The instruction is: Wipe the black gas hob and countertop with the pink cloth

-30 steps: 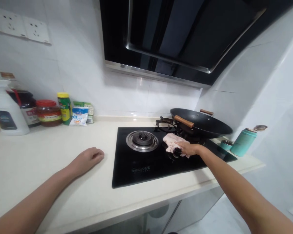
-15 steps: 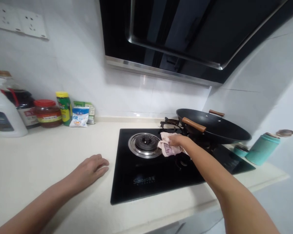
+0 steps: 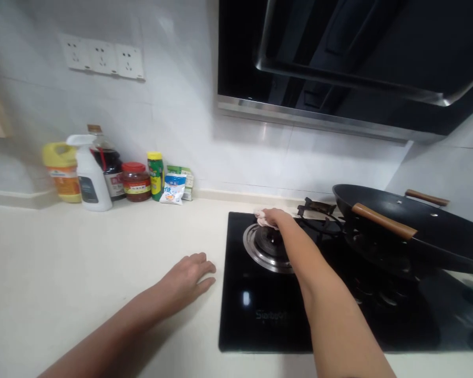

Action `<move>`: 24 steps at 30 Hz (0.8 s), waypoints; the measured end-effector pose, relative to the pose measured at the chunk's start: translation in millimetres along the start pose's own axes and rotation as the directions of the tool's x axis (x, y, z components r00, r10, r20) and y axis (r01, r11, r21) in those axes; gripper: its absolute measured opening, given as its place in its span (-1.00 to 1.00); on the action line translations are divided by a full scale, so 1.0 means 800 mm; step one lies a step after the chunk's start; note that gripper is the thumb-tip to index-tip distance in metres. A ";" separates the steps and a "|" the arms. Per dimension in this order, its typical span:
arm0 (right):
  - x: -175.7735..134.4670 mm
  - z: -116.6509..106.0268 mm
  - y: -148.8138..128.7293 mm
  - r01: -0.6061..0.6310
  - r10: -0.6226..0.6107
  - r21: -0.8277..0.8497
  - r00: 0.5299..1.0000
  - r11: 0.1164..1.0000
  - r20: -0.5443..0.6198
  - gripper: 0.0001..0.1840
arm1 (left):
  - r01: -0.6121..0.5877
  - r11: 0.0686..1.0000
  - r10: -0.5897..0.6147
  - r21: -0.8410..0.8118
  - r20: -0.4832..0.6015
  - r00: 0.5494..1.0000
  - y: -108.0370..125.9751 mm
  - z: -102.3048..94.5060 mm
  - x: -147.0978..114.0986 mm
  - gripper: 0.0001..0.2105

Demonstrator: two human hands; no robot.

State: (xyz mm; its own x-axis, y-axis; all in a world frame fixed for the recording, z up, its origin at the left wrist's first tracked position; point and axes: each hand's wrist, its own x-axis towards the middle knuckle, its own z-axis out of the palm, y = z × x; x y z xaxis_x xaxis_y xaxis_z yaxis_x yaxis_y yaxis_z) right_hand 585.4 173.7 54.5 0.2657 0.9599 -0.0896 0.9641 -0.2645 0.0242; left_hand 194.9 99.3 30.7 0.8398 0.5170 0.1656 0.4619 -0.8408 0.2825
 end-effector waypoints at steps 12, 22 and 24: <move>-0.094 0.014 -0.164 0.271 -0.273 -0.062 0.961 0.961 -0.034 -0.47 | 0.133 0.991 -0.136 -0.031 -0.143 0.980 -0.038 0.004 0.005 -0.70; -0.314 0.053 -0.141 0.555 -0.531 0.058 0.818 0.830 -0.220 -0.49 | 0.128 0.984 -0.149 -0.125 -0.180 0.972 -0.054 -0.007 0.001 -0.68; -0.351 0.061 -0.120 0.553 -0.515 0.121 0.822 0.825 -0.242 -0.45 | 0.123 0.982 -0.149 -0.144 -0.188 0.971 -0.053 -0.008 0.000 -0.67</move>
State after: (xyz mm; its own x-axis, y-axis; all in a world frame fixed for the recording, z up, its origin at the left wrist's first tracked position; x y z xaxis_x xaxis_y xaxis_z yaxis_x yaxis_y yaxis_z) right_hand 418.0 -74.8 28.6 -0.2783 0.9480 0.1546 0.9417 0.3010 -0.1502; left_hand 173.2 136.2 24.8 0.6928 0.6573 0.2967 0.5156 -0.7391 0.4334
